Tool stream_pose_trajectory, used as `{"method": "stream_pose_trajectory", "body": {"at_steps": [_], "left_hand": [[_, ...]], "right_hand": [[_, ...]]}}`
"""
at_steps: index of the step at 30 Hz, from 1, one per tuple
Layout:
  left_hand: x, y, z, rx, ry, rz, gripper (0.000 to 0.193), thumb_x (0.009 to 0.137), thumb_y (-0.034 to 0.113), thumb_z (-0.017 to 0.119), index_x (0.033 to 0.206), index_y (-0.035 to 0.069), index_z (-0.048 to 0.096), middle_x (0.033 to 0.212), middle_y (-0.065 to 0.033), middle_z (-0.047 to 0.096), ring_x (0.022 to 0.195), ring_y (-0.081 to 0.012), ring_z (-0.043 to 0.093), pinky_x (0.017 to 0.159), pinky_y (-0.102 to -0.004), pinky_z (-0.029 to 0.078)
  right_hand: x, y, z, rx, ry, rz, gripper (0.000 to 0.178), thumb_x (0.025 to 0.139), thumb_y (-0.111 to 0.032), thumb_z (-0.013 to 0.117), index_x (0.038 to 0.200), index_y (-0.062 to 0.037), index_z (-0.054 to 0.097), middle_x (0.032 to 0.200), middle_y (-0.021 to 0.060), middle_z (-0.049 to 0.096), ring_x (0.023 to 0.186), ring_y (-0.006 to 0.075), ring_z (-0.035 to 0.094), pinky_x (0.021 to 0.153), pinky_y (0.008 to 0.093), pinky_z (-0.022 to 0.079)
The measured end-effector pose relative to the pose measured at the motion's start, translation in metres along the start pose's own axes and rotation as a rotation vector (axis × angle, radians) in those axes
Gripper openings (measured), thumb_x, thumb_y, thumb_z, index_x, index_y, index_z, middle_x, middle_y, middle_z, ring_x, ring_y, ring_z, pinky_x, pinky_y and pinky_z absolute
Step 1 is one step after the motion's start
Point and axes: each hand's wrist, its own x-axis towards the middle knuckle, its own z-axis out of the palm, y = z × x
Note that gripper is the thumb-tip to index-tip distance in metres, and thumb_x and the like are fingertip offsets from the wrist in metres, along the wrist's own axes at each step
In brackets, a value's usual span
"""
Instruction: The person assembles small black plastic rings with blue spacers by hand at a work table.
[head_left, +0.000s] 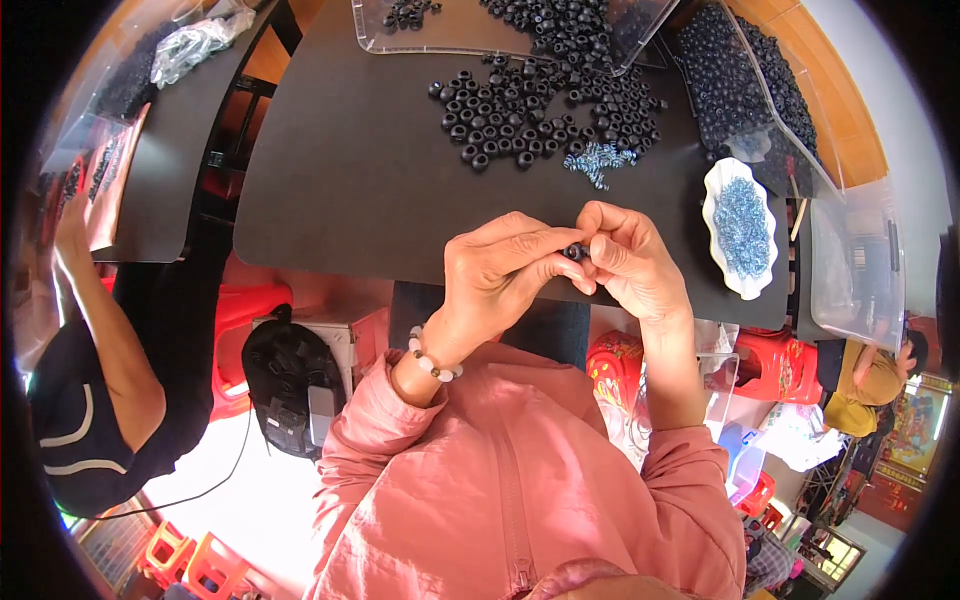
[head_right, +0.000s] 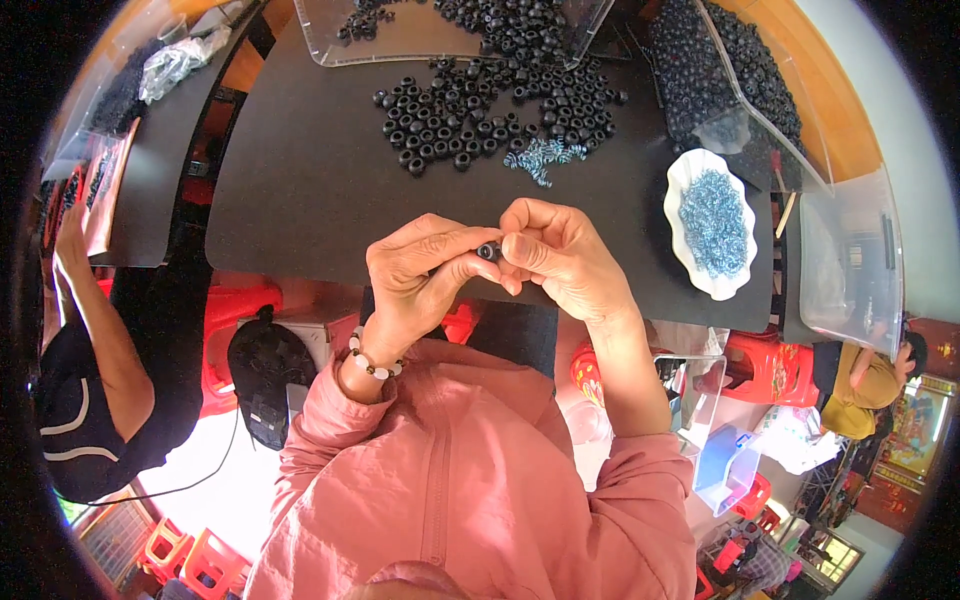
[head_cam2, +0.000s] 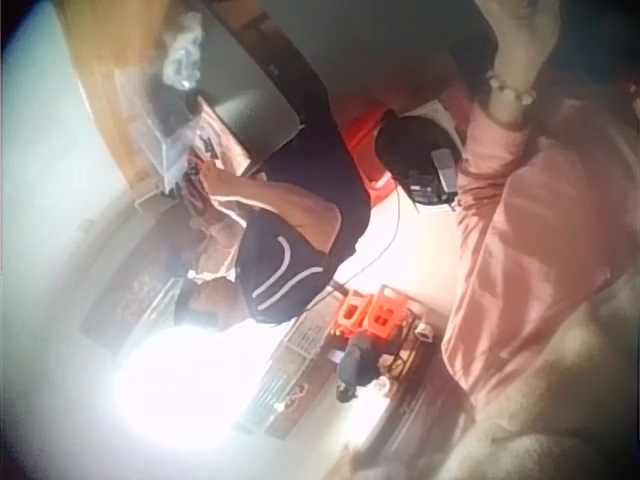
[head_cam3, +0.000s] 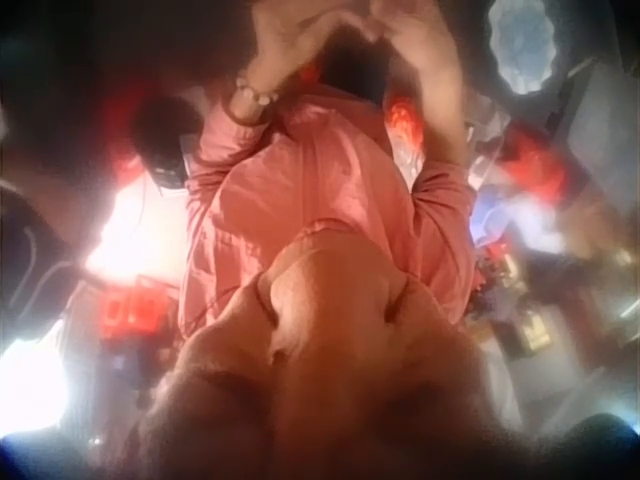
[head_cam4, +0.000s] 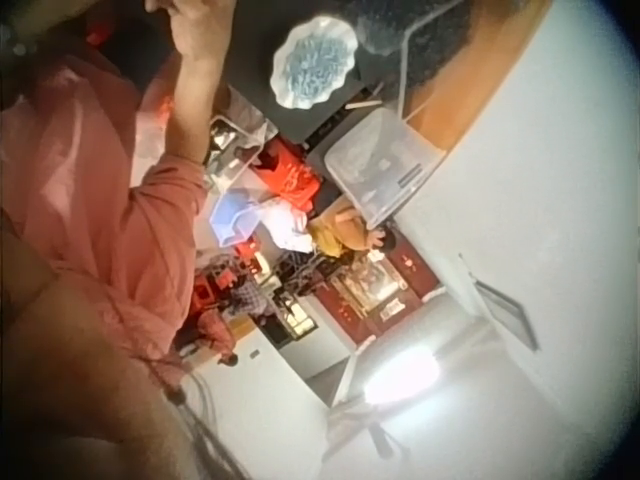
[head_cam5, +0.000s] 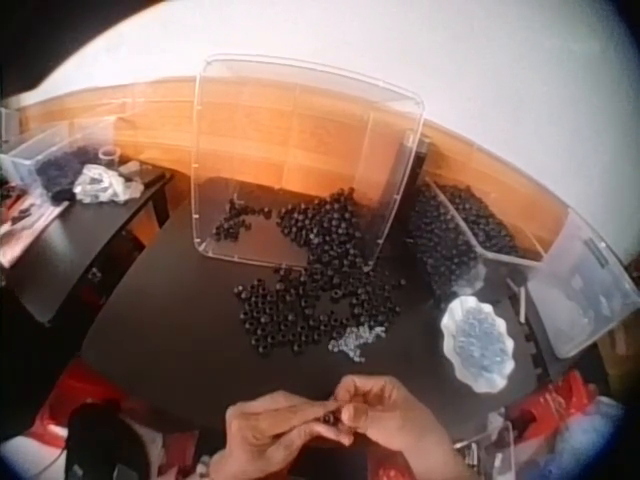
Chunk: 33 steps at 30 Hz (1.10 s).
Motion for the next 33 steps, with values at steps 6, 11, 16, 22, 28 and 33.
{"method": "stream_pose_trajectory", "body": {"at_steps": [6,11,16,22,28,33], "left_hand": [[-0.001,-0.001,0.001,0.019,0.009,0.011,0.025,0.071,-0.001,0.071,0.095,0.002,0.07,0.08,-0.0087,0.067,0.071,-0.0186,0.064,0.062,-0.028,0.052],[0.0,0.002,0.002,0.011,0.003,-0.025,0.024,0.071,-0.001,0.072,0.095,0.002,0.07,0.081,-0.0089,0.067,0.071,-0.0184,0.064,0.062,-0.0277,0.052],[-0.002,-0.002,0.003,0.049,0.022,-0.033,0.023,0.072,-0.001,0.071,0.095,0.002,0.07,0.081,-0.0093,0.067,0.071,-0.0184,0.064,0.062,-0.0273,0.052],[-0.002,-0.002,0.003,0.029,0.012,-0.021,0.022,0.072,-0.002,0.071,0.094,0.001,0.07,0.08,-0.0099,0.067,0.071,-0.0185,0.064,0.062,-0.0274,0.052],[-0.001,0.0,0.003,-0.032,0.007,-0.001,0.019,0.074,0.007,0.073,0.093,0.002,0.071,0.078,-0.0078,0.067,0.068,-0.0147,0.061,0.06,-0.025,0.049],[-0.001,-0.001,0.002,0.028,0.012,-0.023,0.023,0.073,-0.004,0.069,0.095,0.003,0.071,0.078,-0.0089,0.067,0.069,-0.0172,0.064,0.061,-0.0267,0.052]], "right_hand": [[-0.003,-0.003,0.006,0.059,0.003,0.083,0.025,0.086,-0.026,0.066,0.086,-0.003,0.056,0.068,0.003,0.058,0.055,0.0105,0.054,0.051,0.0217,0.043],[-0.006,0.001,0.005,-0.009,0.048,-0.032,0.026,0.087,-0.026,0.066,0.087,-0.0019,0.057,0.07,0.0028,0.058,0.056,0.0099,0.053,0.052,0.022,0.044],[-0.012,-0.001,0.024,-0.447,0.275,-0.25,0.02,0.089,-0.019,0.064,0.084,-0.0014,0.057,0.072,0.0025,0.058,0.059,0.0094,0.055,0.056,0.0221,0.047],[-0.012,-0.001,0.018,-0.293,0.18,-0.194,0.02,0.09,-0.019,0.063,0.084,-0.0008,0.057,0.073,0.0031,0.059,0.059,0.009,0.055,0.057,0.0222,0.047],[-0.009,0.002,0.007,0.024,0.05,-0.021,0.023,0.089,-0.022,0.063,0.083,-0.0003,0.058,0.071,0.0039,0.06,0.059,0.0102,0.057,0.057,0.0227,0.047],[-0.011,0.0,0.02,-0.126,0.166,-0.128,0.019,0.088,-0.018,0.064,0.085,0.0003,0.06,0.072,0.0045,0.061,0.061,0.0098,0.057,0.057,0.0222,0.048]]}}
